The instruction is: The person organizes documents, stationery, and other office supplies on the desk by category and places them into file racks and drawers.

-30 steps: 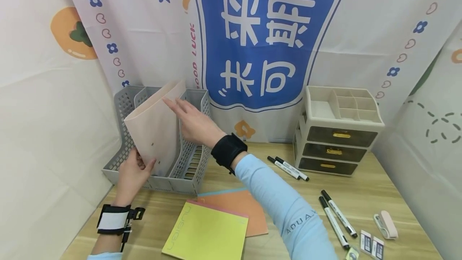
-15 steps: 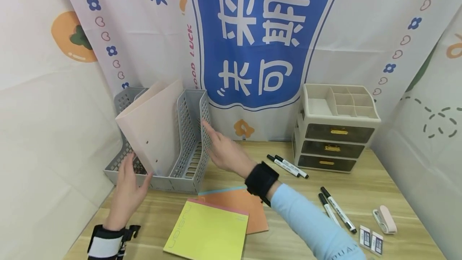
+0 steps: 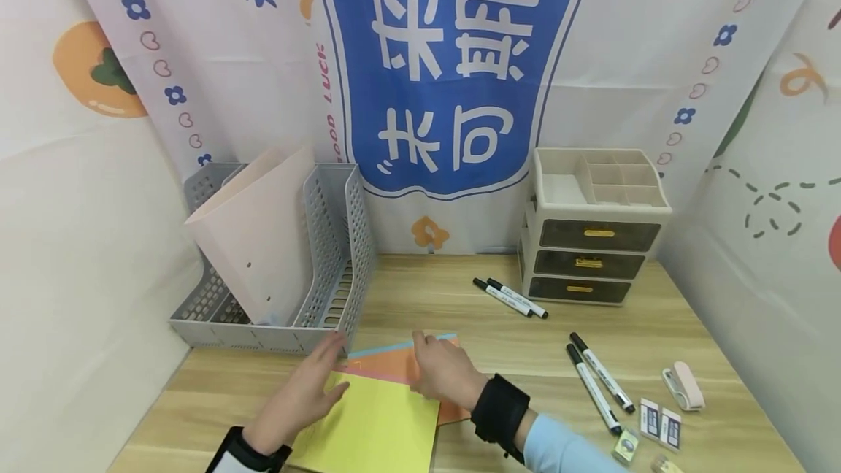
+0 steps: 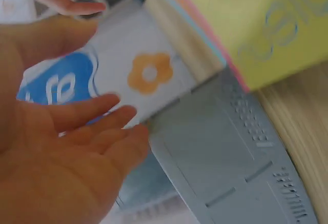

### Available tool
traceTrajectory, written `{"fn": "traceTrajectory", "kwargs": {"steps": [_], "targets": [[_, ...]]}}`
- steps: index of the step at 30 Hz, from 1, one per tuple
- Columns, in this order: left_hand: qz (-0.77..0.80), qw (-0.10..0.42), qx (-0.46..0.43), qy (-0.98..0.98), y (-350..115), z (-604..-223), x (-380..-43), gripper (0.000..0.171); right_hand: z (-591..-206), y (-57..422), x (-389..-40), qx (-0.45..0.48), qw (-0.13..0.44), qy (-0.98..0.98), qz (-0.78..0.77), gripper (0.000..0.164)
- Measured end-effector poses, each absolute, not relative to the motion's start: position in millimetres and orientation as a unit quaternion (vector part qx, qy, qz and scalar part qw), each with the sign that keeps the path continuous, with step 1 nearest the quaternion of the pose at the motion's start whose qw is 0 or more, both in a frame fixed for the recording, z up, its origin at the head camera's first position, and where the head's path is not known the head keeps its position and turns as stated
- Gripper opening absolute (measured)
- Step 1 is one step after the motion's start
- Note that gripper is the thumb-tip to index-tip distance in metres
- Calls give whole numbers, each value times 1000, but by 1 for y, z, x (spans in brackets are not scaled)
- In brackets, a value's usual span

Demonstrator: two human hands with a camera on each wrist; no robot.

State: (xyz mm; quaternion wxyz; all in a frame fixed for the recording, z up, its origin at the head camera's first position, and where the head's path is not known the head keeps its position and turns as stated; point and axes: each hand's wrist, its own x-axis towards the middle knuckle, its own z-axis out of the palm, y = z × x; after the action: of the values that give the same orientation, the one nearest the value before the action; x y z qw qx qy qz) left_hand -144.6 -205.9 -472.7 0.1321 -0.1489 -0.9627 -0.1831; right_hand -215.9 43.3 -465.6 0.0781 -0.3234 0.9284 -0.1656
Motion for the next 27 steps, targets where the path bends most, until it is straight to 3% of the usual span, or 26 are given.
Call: {"fn": "traceTrajectory", "kwargs": {"steps": [6, 14, 27], "targets": [[-150, 117, -190, -963, -192, -477, -135, 65, -482, 43, -206, -347, 101, 925, -115, 55], [-109, 0, -233, -966, -177, -489, -143, 70, -493, 47, -208, -340, 80, 932, -97, 50], [-36, 2, -247, -968, -171, -495, -155, 69, -496, 46, -212, -320, 116, 932, -127, 47]]}}
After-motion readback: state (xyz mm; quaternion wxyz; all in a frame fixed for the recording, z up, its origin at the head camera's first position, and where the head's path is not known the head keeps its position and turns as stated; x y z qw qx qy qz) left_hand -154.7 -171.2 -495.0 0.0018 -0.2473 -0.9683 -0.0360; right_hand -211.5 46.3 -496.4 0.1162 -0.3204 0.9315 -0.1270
